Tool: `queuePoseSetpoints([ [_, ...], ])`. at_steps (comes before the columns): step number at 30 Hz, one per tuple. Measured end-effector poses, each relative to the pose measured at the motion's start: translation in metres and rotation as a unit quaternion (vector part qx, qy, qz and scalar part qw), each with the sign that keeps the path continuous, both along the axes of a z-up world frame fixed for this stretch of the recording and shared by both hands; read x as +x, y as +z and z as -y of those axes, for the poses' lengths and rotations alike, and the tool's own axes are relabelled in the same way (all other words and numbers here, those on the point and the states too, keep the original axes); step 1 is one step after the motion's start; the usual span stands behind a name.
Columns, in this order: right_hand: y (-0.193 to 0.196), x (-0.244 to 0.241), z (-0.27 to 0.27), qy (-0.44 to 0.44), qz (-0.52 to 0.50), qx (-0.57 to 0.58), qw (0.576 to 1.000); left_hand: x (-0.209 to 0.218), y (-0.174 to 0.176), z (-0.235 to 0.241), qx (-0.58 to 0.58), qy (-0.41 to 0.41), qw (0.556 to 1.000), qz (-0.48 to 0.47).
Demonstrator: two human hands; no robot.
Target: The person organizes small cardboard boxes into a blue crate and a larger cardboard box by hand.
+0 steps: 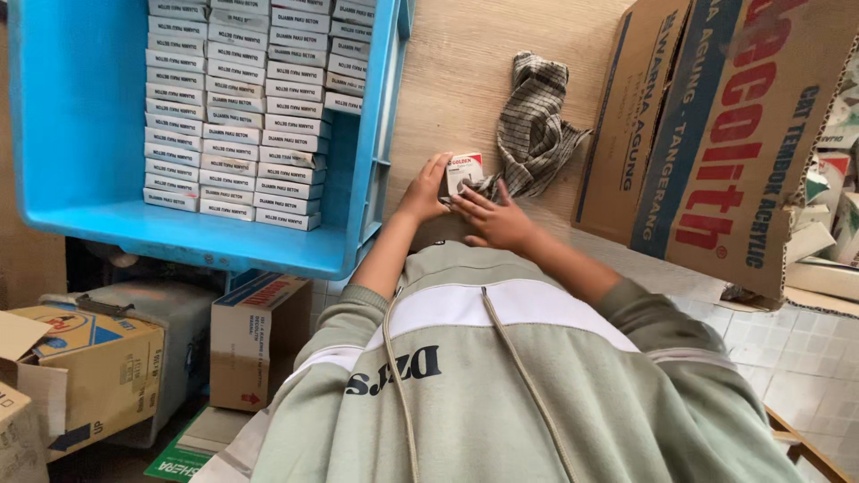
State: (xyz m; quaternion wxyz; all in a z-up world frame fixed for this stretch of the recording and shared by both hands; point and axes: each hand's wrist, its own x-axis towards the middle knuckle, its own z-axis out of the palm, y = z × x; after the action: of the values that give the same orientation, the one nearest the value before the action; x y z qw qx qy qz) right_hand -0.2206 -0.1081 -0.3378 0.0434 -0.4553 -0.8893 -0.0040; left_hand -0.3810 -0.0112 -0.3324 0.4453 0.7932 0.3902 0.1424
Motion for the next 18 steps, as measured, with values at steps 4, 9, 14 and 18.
queuePoseSetpoints([
  [4, 0.005, 0.012, -0.014, -0.013, 0.053, 0.031, 0.998, -0.002, 0.001, 0.006, -0.019, 0.003, 1.000, -0.023],
  [9, 0.007, -0.013, -0.018, -0.068, 0.035, -0.024, 0.997, 0.000, 0.004, 0.001, -0.013, 0.004, 1.000, -0.022],
  [14, 0.003, 0.006, -0.010, -0.036, 0.015, -0.068, 0.997, -0.002, 0.000, 0.003, 0.009, 0.000, 1.000, -0.009],
  [18, 0.004, 0.009, -0.028, -0.109, 0.094, -0.087, 0.986, -0.001, 0.003, 0.004, 0.012, -0.010, 1.000, -0.012],
])
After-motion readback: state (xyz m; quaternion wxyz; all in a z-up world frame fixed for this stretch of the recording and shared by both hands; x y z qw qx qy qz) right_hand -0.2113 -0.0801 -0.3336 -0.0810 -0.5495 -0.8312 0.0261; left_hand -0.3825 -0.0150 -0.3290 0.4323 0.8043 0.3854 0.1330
